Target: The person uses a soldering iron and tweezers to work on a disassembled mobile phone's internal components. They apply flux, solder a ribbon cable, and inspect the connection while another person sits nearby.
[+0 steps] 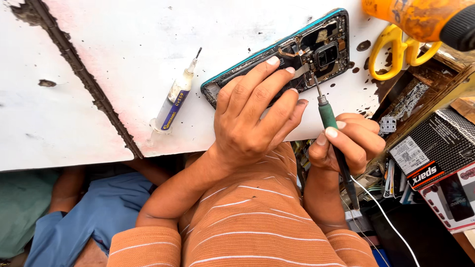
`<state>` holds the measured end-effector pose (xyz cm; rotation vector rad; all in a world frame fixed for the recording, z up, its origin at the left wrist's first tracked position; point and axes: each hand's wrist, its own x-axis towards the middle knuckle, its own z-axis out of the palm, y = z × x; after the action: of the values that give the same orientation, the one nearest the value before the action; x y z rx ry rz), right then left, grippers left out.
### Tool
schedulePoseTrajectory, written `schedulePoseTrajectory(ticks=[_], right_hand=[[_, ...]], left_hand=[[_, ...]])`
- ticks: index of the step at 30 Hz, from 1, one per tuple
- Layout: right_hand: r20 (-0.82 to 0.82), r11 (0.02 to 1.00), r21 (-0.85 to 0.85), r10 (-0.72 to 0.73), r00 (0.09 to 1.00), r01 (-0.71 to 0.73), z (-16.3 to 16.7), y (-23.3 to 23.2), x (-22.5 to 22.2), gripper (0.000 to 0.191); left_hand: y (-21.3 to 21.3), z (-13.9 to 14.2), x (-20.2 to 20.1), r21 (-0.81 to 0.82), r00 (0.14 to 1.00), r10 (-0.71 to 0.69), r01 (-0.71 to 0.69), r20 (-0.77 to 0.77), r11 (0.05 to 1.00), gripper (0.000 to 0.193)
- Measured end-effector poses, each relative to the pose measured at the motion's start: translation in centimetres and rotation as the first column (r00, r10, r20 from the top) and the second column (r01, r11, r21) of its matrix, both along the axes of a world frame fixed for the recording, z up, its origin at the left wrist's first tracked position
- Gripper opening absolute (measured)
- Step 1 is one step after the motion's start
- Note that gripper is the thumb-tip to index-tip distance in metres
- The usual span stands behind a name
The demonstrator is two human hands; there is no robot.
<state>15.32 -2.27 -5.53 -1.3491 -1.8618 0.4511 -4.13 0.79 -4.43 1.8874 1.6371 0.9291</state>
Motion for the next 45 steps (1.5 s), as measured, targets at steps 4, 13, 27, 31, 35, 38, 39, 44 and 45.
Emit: schedulePoseTrajectory(ticks=[4, 13, 27, 31, 35, 38, 39, 44, 45], right_hand=[[0.056, 0.988, -0.136, -0.068, 0.996, 0.075, 1.6, -0.4, -1.3, 0.014], [0.094, 0.957, -0.248, -0.129, 0.987, 0.149, 2.8, -0.8, -2.4, 0.014], [0.085, 0.96, -0.238, -0.13, 0.988, 0.147, 2.7, -0.4, -2.6, 0.014], [0.087, 0.962, -0.231, -0.132, 0.987, 0.149, 2.8, -0.2, -2.8, 0.014], [0.095, 0.944, -0.281, -0.151, 0.984, 0.172, 3.3, -0.4, -3.2, 0.014], [0.091, 0.938, -0.295, -0.16, 0.983, 0.18, 3.6, -0.8, -3.3, 0.014], [0.089, 0.938, -0.295, -0.163, 0.983, 0.182, 3.6, -0.8, -3.3, 0.014], [0.091, 0.941, -0.28, -0.17, 0.981, 0.189, 3.4, -0.8, -3.1, 0.014], [0.091, 0.942, -0.278, -0.17, 0.981, 0.189, 3.4, -0.7, -3.1, 0.014]], left_hand=[[0.0, -0.5, -0.1, 0.053, 0.996, -0.008, 0.013, -0.091, 0.999, 0.01], [0.0, -0.7, -0.3, 0.06, 0.997, -0.017, 0.022, -0.07, 0.998, 0.011], [0.0, -0.9, 0.0, 0.069, 0.999, 0.01, -0.008, -0.035, 0.998, 0.007], [-0.2, -1.0, 0.1, 0.062, 0.999, 0.014, -0.012, -0.031, 0.998, 0.007], [-0.3, -1.0, 0.0, 0.057, 1.0, 0.01, -0.008, -0.024, 0.998, 0.007], [-0.2, -1.1, 0.0, 0.059, 1.0, 0.011, -0.01, -0.021, 0.998, 0.007], [-0.2, -1.1, 0.1, 0.059, 1.0, 0.013, -0.012, -0.017, 0.998, 0.006], [-0.2, -1.0, 0.1, 0.066, 1.0, 0.012, -0.012, -0.007, 0.998, 0.009], [-0.2, -1.0, 0.0, 0.069, 1.0, 0.01, -0.009, -0.008, 0.998, 0.009]])
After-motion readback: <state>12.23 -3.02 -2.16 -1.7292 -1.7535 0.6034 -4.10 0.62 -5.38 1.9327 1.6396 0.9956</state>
